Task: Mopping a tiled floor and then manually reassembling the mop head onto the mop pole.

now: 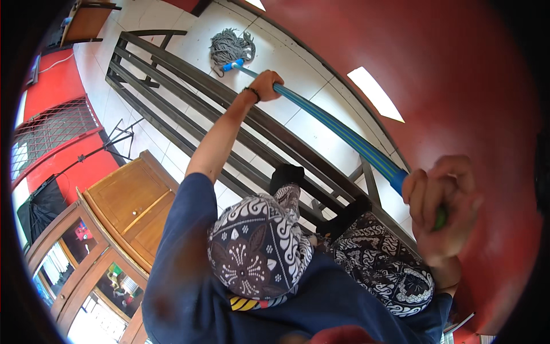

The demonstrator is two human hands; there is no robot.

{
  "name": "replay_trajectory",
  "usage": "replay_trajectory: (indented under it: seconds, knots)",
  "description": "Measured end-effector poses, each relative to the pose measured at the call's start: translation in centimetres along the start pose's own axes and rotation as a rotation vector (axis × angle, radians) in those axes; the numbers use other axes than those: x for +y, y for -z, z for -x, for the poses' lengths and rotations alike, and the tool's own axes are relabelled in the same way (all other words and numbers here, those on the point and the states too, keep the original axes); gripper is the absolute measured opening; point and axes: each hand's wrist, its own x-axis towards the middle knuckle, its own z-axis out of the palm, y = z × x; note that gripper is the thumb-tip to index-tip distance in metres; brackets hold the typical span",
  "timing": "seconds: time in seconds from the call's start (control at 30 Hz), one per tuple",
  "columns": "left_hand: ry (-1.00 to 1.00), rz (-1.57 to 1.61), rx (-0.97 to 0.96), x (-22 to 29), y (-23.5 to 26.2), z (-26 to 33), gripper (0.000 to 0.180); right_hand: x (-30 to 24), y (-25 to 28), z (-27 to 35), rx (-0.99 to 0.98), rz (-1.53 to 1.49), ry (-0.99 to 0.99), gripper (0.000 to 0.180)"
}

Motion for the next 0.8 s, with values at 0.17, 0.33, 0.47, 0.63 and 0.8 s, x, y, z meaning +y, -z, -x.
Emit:
replay_trajectory:
  seconds: [0.17, 0.33, 0.47, 0.63, 0.8]
  knots:
    - [-0.153, 0.151, 0.154, 3.2, -2.3, 0.6, 0.016, -3.9, -0.4, 0.3, 0.096, -0.108, 0.114, 0.060]
    - [-0.053, 0.076, 0.127, 2.7, -1.3, -1.0, 0.017, -2.5, 1.3, -0.9, 0.108, -0.226, 0.218, 0.064]
    - [-0.047, 0.071, -0.021, 1.9, 0.4, -0.8, 0.012, -0.3, 2.4, 0.3, 0.212, -0.144, 0.024, 0.067]
    - [-0.127, 0.200, 0.150, 3.6, -2.2, 0.6, 0.012, -2.2, 2.2, 1.9, -0.029, -0.205, 0.112, 0.067]
    - [-0.105, 0.110, 0.172, 1.9, -1.8, -1.2, 0.018, -1.0, 1.3, -0.8, 0.640, -0.018, 0.038, 0.064]
